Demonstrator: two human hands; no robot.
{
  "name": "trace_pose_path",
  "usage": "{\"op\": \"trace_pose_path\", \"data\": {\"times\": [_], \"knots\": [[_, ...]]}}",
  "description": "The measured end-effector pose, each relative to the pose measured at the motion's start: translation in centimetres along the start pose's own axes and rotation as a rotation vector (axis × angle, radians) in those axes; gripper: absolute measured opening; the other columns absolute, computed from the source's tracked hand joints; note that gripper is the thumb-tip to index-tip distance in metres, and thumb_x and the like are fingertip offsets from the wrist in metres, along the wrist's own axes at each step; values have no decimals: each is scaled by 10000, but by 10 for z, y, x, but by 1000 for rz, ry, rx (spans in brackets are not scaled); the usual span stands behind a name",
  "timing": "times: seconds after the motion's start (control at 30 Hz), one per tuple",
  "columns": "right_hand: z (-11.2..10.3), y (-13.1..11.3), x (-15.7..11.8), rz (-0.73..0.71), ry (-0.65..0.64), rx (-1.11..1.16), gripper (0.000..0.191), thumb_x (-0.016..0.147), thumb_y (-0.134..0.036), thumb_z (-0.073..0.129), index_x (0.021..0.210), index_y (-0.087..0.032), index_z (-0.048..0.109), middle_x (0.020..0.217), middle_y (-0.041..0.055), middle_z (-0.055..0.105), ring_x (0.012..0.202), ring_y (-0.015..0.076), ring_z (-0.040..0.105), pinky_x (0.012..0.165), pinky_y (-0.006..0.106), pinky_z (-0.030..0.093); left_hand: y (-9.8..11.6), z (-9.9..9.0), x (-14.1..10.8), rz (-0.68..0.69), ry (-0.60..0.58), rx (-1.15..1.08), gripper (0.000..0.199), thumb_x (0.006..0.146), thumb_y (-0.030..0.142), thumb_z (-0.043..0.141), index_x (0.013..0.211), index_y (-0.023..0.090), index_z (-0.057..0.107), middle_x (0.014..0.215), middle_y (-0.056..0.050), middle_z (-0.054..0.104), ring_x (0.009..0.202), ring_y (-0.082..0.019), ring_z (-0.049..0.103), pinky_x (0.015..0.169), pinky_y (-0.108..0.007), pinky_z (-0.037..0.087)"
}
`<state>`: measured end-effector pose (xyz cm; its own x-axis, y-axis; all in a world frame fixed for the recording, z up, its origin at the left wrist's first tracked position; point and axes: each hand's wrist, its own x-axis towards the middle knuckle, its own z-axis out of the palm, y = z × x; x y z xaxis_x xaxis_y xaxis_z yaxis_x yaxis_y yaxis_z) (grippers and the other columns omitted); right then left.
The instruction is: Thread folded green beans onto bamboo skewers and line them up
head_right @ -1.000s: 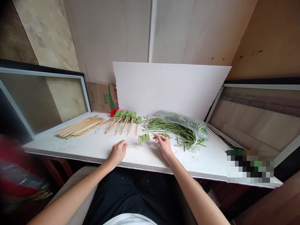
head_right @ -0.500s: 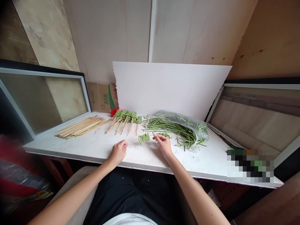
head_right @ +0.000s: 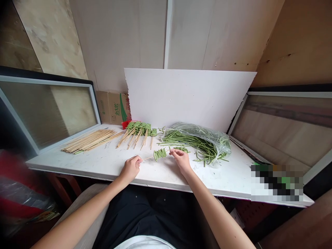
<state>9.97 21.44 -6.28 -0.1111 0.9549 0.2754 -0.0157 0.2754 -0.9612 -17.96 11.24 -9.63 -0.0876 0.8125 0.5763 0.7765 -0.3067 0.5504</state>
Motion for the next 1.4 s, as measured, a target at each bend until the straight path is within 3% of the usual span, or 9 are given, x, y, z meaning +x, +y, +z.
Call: {"op": "trace_pose_path", "data": {"times": [0.4,0.63,1.03,1.4], "knots": [[-1,2,0,7,-60,-7,446,743,-670,835,842,-236,820,880,87,781,863,262,664,771,366,453,0,-1,0,-2,-21,-2,277,858,-27,493,810,211,627,791,-33,719,792,-194,713,706,-264,486],[1,5,3,47,-44,76,461,754,-662,825,949,-243,823,1012,108,781,988,281,681,724,328,461,3,-2,1,-7,-7,-29,282,855,-36,483,820,209,621,799,-45,730,834,-210,732,721,-273,501],[1,4,2,56,-40,54,484,747,-686,818,957,-249,822,1039,106,783,1000,284,685,725,328,460,1,0,0,11,-14,-44,300,845,-33,460,803,213,627,803,-48,731,840,-207,745,706,-270,520],[1,2,0,34,-31,52,433,717,-645,871,867,-240,832,913,86,777,880,259,653,761,354,445,-3,0,1,6,-25,-46,294,841,-40,472,784,204,625,776,-43,714,787,-194,712,697,-260,492]]}}
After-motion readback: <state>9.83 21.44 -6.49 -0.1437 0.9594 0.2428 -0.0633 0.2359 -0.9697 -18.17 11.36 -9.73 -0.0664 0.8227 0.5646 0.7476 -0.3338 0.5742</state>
